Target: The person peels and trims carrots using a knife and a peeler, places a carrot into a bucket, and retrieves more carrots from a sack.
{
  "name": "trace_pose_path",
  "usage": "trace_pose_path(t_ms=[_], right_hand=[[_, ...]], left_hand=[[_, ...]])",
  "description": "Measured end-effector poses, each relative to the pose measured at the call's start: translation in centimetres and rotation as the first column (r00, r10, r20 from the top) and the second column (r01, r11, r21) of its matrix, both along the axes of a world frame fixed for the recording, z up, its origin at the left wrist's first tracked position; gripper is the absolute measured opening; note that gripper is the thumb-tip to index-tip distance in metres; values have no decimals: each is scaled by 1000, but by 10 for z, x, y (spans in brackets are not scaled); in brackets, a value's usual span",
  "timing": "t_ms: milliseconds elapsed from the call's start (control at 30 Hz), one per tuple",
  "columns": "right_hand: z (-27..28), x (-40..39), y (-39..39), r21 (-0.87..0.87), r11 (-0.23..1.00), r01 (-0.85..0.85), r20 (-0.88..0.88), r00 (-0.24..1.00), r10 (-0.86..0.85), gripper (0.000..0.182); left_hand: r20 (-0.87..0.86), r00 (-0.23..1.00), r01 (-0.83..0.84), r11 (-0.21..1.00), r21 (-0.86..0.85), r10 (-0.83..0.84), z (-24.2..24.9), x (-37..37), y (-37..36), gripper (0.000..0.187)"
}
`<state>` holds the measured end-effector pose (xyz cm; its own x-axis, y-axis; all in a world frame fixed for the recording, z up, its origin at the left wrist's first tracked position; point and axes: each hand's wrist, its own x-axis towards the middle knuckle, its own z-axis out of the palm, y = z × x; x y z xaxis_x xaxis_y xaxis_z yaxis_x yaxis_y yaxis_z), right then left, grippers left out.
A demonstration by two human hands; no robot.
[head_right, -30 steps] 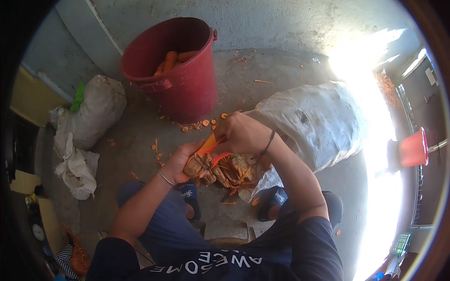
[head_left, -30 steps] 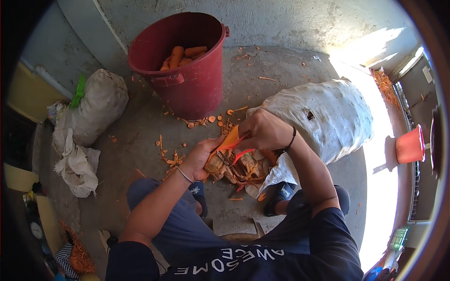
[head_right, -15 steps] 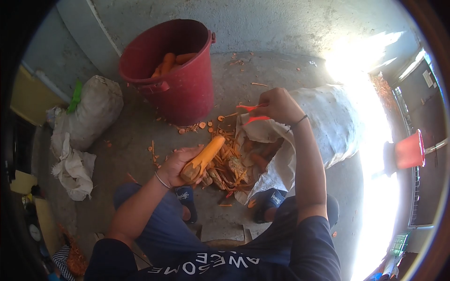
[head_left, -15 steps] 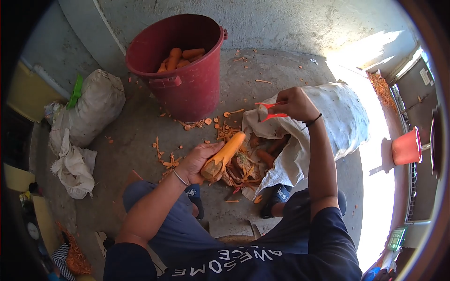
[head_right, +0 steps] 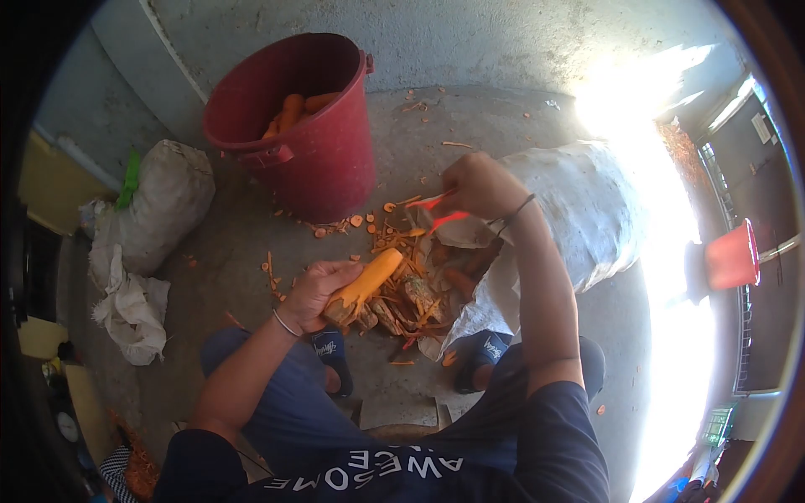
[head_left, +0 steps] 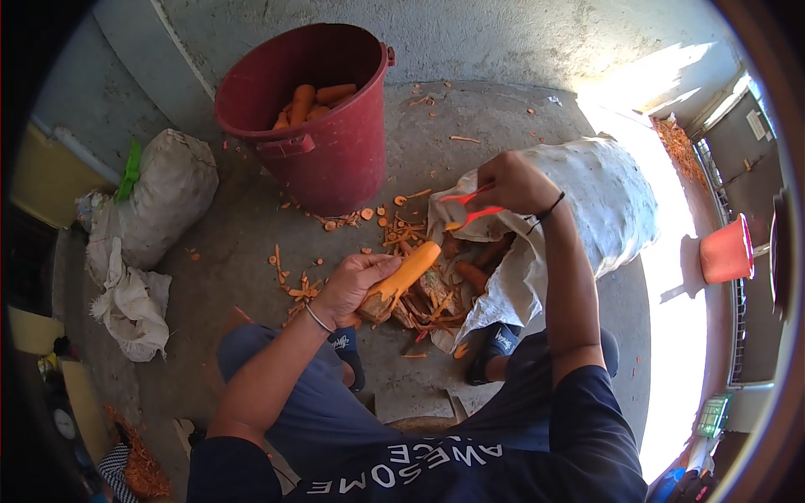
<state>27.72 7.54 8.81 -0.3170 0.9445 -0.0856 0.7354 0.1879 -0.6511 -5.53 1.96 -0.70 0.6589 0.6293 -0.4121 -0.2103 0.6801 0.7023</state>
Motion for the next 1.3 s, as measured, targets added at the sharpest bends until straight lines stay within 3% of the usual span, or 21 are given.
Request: trace_pose_path(t_ms=[100,167,200,233,267,333,500,567,700,767,867,1000,1067,1100,1167,1233,1300], right_hand=[[5,13,4,-58,992,111,63,992,-107,31],[13,4,-2,-238,966,97,8,995,-98,33],[7,0,-4,-242,966,95,8,995,-95,33],[-1,-6,-4,-137,991,-15,-60,998,6,34],[-6,-12,-4,-19,993,-119,-117,986,116,34],[-5,-33,-12,-15,983,-182,-159,971,178,34],[-1,-77,-31,24,951,-308,-197,931,306,32],[-11,-83,-32,189,900,-392,-139,897,420,32],[-10,-85,-33,172,908,-383,-153,900,409,32],[-3,-82,-31,89,954,-286,-137,945,296,33],[3,-73,-24,54,961,-270,-78,959,274,32],[-12,-44,-13,128,975,-182,-134,971,199,29],[-13,-18,-1,143,989,-44,32,999,40,30],[-13,-5,3,142,989,-42,33,999,37,30],[-14,12,9,113,979,169,117,976,-182,31],[-9,5,5,153,978,144,86,984,-158,31],[-3,-13,-6,84,993,-79,-8,997,80,32]], left_hand=[[-56,998,-25,998,49,28,-4,4,0,32],[-80,995,-59,997,57,63,-8,3,-1,33],[32,999,-15,1000,-26,16,-8,-1,3,35],[146,989,38,994,-98,-23,-7,-3,7,38],[143,989,35,995,-94,-22,-7,-2,8,38],[148,986,-61,988,-142,82,-11,1,9,43],[128,988,-66,990,-127,82,-15,1,9,46],[129,991,-32,992,-122,48,-13,2,8,46],[130,991,-26,992,-122,42,-6,0,6,45],[148,988,-34,989,-144,55,-7,0,4,45],[109,993,-26,994,-102,37,-7,0,5,43],[67,997,-29,997,-75,34,-4,2,3,38],[74,997,13,998,-61,-8,-5,1,3,37],[57,997,54,998,-43,-51,-4,1,2,37],[36,995,90,996,-22,-89,0,2,1,36],[28,998,-49,993,-111,52,5,8,1,41],[56,996,-65,987,-144,74,-4,6,6,42]])
